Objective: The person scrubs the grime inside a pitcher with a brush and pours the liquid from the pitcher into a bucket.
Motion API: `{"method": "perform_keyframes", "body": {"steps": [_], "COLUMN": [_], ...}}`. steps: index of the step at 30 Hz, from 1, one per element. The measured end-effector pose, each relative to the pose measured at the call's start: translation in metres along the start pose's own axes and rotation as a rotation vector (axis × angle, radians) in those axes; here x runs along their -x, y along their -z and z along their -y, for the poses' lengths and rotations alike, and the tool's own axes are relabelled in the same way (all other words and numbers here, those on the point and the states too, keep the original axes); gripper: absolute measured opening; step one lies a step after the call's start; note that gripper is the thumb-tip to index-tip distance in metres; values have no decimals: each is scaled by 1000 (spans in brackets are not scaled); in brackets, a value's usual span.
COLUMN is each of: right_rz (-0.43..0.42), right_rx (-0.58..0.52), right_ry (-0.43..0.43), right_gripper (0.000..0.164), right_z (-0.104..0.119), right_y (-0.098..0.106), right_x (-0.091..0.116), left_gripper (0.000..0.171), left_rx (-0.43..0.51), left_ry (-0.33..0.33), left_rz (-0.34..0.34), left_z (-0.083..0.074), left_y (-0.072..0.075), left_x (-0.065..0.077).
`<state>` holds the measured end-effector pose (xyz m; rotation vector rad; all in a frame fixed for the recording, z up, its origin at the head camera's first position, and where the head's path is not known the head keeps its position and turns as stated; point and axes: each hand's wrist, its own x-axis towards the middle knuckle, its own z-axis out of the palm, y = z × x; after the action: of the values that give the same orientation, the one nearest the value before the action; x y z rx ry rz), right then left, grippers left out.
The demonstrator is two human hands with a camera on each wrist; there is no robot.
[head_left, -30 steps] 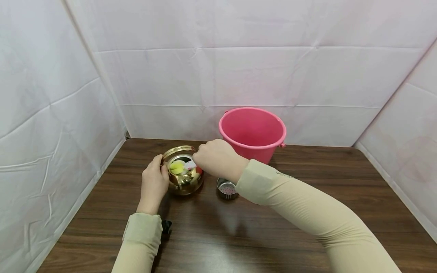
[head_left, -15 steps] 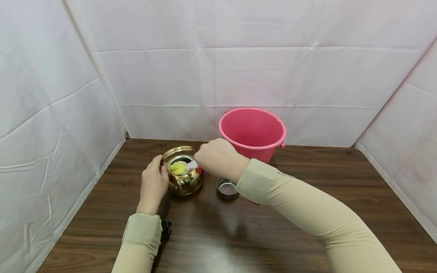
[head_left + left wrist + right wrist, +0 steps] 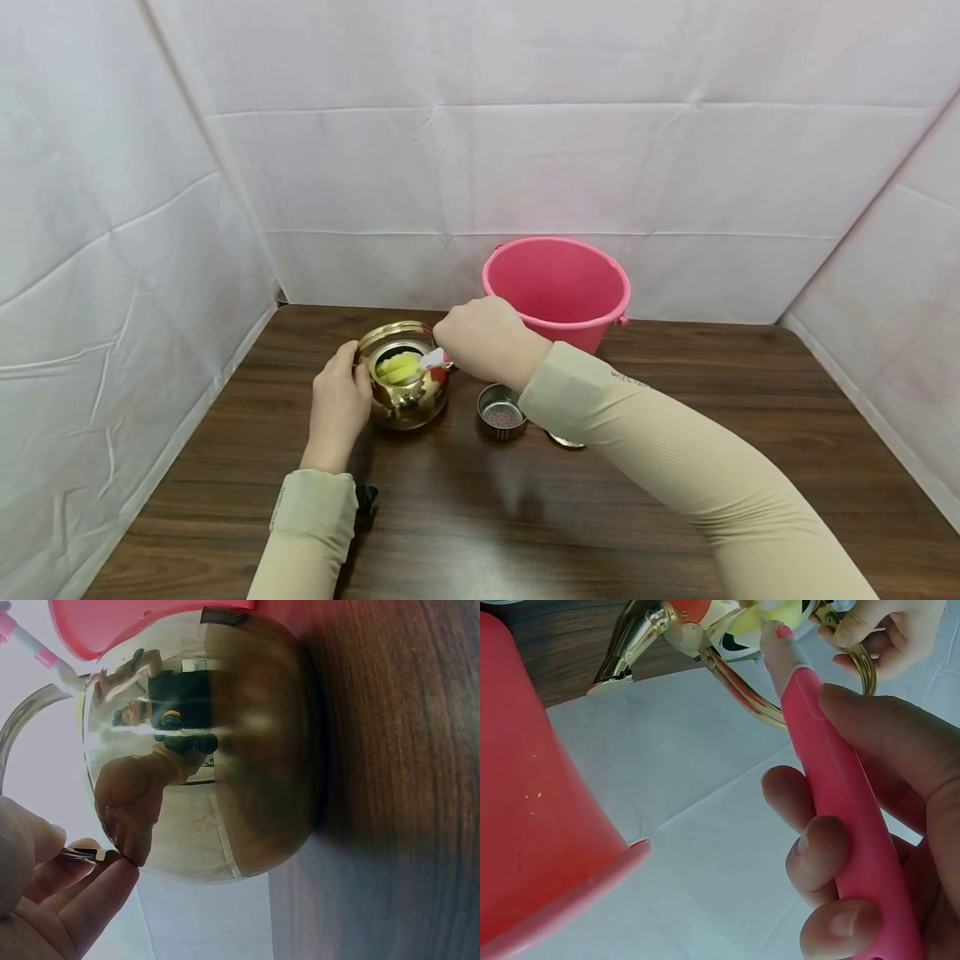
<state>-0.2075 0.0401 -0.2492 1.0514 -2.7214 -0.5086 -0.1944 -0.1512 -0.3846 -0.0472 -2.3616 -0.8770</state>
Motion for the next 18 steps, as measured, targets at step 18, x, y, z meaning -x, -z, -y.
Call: {"method": "perform_keyframes", "body": {"steps": [18], "right_rz": [-24], "right_rx": [-27], "right_ry": [-52], "right_gripper": [23], "right_z": [-4], "right_y": [-5], "right_x": [-4], "left_gripper": [27], "left_rx": [-3], "left_ry": [-14], "left_rz": [-13], "left_z": [0], "left_y": [0], "left_x": [-1]}}
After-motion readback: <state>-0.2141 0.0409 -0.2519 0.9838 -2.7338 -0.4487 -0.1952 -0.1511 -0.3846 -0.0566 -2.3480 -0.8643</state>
